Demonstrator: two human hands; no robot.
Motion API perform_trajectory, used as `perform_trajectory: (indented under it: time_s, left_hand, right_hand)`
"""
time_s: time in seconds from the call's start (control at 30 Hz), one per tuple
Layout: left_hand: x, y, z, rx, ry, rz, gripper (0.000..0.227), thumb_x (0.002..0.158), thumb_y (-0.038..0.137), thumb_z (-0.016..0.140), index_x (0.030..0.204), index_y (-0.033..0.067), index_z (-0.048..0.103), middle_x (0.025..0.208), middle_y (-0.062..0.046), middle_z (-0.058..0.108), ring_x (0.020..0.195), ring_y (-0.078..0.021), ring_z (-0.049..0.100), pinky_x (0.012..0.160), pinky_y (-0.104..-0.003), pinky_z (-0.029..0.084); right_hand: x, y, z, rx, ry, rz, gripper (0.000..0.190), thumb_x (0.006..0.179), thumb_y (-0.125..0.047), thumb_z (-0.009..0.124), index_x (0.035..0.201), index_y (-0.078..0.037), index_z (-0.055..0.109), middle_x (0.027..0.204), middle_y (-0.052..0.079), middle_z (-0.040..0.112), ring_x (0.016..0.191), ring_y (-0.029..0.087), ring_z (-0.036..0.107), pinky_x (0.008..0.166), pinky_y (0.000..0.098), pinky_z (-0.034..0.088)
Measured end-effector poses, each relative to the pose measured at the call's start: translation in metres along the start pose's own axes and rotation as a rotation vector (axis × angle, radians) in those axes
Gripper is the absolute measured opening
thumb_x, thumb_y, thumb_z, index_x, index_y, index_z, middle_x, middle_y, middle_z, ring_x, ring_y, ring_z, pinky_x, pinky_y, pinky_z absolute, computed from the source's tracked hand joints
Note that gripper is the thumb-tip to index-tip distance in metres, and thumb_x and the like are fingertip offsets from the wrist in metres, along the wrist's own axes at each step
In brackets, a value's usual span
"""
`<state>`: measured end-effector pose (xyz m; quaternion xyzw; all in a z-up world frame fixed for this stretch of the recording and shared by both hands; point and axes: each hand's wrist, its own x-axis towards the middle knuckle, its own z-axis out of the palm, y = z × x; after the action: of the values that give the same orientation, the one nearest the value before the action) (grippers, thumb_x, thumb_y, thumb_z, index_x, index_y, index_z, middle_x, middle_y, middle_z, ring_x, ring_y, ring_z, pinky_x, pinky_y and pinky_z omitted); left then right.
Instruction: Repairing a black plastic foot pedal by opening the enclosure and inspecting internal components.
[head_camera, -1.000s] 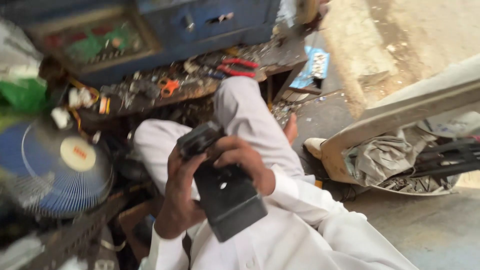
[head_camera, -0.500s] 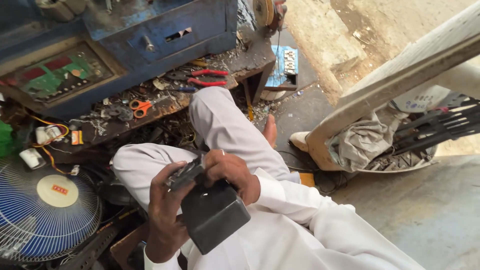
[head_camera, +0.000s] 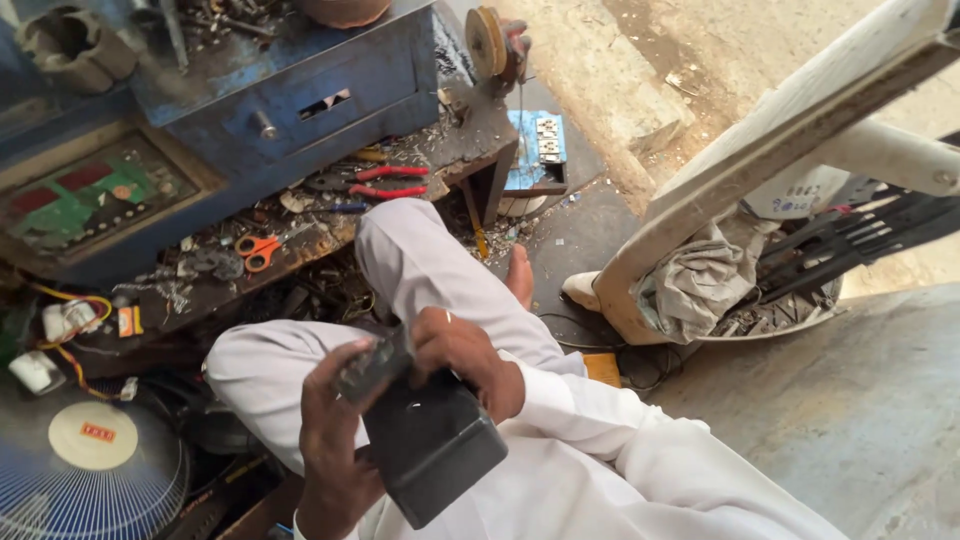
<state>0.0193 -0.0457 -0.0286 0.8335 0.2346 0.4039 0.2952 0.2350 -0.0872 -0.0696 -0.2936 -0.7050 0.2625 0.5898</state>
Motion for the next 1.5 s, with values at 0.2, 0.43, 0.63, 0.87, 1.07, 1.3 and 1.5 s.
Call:
perform_trajectory:
  time_s: [0.2, 0.43, 0.63, 0.87, 1.07, 1.3, 1.5]
  left_hand:
    - [-0.002, -0.007, 0.002, 0.0, -0.001, -0.017, 0.102, 0.066, 0.046, 0.087, 0.145, -0.001, 0.042, 0.14, -0.024, 0.047, 0.131, -0.0407, 0.049, 0.108, -0.051, 0.043]
    - [-0.006, -0.015, 0.01, -0.051, -0.007, -0.032, 0.07, 0.077, 0.035, 0.083, 0.134, 0.0061, 0.056, 0.137, -0.022, 0.052, 0.133, -0.0352, 0.057, 0.11, -0.044, 0.051]
    - [-0.02, -0.022, 0.019, -0.253, 0.071, -0.17, 0.066, 0.092, 0.028, 0.072, 0.143, -0.0045, 0.045, 0.143, -0.022, 0.043, 0.136, -0.0328, 0.049, 0.113, -0.042, 0.044]
    - [-0.032, -0.116, 0.024, -0.702, 0.059, -0.736, 0.031, 0.095, 0.005, 0.061, 0.122, -0.0094, 0.066, 0.12, -0.022, 0.07, 0.117, -0.0269, 0.068, 0.104, -0.04, 0.052]
    - [-0.016, -0.095, 0.023, -0.693, 0.071, -0.797, 0.037, 0.093, 0.015, 0.062, 0.12, -0.0091, 0.065, 0.12, -0.018, 0.069, 0.116, -0.0251, 0.068, 0.102, -0.039, 0.053]
    - [-0.043, -0.121, 0.029, -0.789, 0.242, -0.988, 0.043, 0.098, 0.022, 0.059, 0.132, -0.0055, 0.061, 0.125, -0.016, 0.067, 0.117, -0.0227, 0.066, 0.103, -0.036, 0.052]
    - [-0.055, -0.13, 0.027, -0.618, 0.145, -0.65, 0.046, 0.086, 0.009, 0.072, 0.126, -0.0105, 0.059, 0.12, -0.021, 0.066, 0.112, -0.0269, 0.066, 0.097, -0.04, 0.055]
  right_hand:
    - [0.034, -0.034, -0.003, -0.022, 0.028, -0.029, 0.045, 0.102, -0.043, 0.066, 0.118, -0.003, 0.055, 0.122, 0.021, 0.056, 0.109, 0.036, 0.061, 0.09, 0.0425, 0.052]
    - [-0.013, -0.003, 0.003, -0.096, -0.014, 0.094, 0.045, 0.099, -0.045, 0.07, 0.124, -0.009, 0.06, 0.128, 0.013, 0.06, 0.104, 0.027, 0.063, 0.089, 0.0353, 0.051]
    - [0.008, -0.028, -0.003, -0.03, -0.061, 0.077, 0.068, 0.097, -0.055, 0.066, 0.145, -0.009, 0.052, 0.15, 0.018, 0.049, 0.13, 0.031, 0.056, 0.112, 0.0377, 0.046]
    - [-0.002, -0.021, 0.001, -0.063, -0.114, 0.093, 0.073, 0.101, -0.05, 0.066, 0.156, -0.009, 0.044, 0.151, 0.013, 0.051, 0.138, 0.03, 0.053, 0.118, 0.038, 0.043]
    - [0.0, -0.019, 0.004, -0.101, -0.092, 0.071, 0.069, 0.099, -0.044, 0.069, 0.154, -0.011, 0.046, 0.151, 0.013, 0.051, 0.136, 0.032, 0.054, 0.116, 0.0394, 0.044]
    - [0.0, -0.018, 0.008, -0.037, -0.054, 0.081, 0.064, 0.095, -0.044, 0.072, 0.147, -0.012, 0.053, 0.146, 0.013, 0.053, 0.131, 0.031, 0.056, 0.11, 0.0386, 0.047]
    - [-0.005, -0.012, 0.01, -0.001, -0.003, -0.006, 0.041, 0.098, -0.043, 0.071, 0.124, -0.013, 0.061, 0.125, 0.007, 0.068, 0.115, 0.027, 0.065, 0.099, 0.0366, 0.054]
